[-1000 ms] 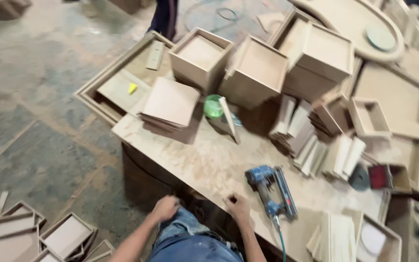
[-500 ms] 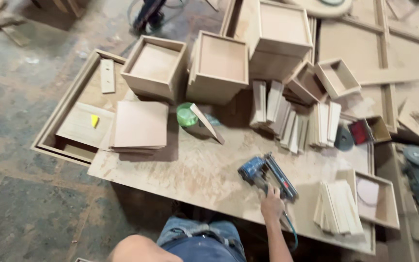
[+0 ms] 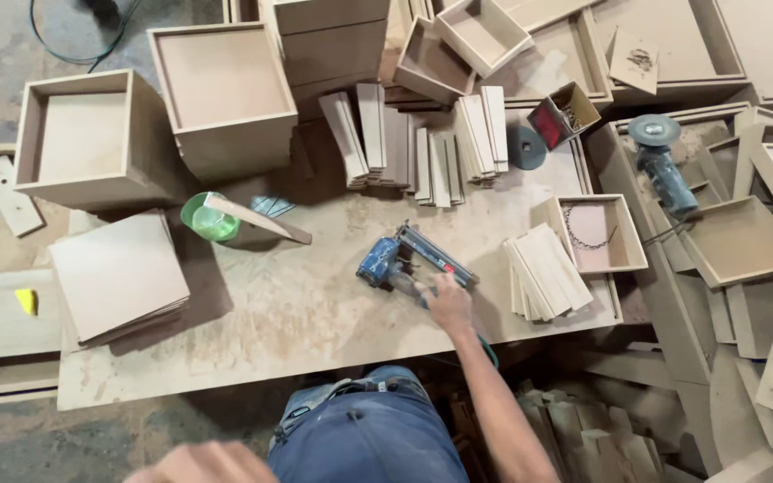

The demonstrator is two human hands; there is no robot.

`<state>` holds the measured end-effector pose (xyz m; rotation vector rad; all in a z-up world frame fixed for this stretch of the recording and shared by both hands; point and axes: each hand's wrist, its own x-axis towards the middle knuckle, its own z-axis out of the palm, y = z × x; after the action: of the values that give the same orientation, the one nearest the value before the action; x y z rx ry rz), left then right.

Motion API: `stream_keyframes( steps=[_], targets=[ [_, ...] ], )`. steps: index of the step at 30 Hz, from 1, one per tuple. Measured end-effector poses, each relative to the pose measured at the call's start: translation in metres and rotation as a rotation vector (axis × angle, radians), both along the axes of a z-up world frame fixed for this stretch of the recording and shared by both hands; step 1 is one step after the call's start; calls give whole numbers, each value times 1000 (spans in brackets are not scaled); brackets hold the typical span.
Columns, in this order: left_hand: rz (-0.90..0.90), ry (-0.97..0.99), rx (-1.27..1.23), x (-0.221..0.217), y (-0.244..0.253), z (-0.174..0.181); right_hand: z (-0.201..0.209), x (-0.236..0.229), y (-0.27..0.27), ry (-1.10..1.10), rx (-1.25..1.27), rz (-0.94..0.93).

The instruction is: The person assembles small wooden boxes by applying glue to thin wooden strips and attaching them to square panels. They use a pneumatic nail gun to secure the pieces, then place completed boxes on the floor. The process is repeated with multiple units.

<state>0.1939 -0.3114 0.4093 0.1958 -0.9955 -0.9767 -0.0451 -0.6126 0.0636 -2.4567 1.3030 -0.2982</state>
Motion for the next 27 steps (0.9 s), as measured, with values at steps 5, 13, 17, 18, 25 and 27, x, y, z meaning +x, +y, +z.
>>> stream_keyframes(
  steps=[5, 13, 17, 18, 25, 27],
  targets=[
    [237, -10, 373, -12, -17, -14, 20, -72, -57, 66, -339, -332],
    [591, 124, 868, -22, -98, -99, 10, -136, -103, 361, -266, -420],
    [565, 192, 1069, -21, -99, -128, 12, -144, -105, 274, -299, -358],
    [543, 198, 1083, -17, -100, -131, 13, -144, -103, 255, -281, -406],
    [555, 145, 1124, 0, -97, -128, 18, -153, -92, 239, -233, -496],
    [563, 128, 1142, 2, -93, -129, 15, -162, -82, 240, -198, -494]
  ],
)
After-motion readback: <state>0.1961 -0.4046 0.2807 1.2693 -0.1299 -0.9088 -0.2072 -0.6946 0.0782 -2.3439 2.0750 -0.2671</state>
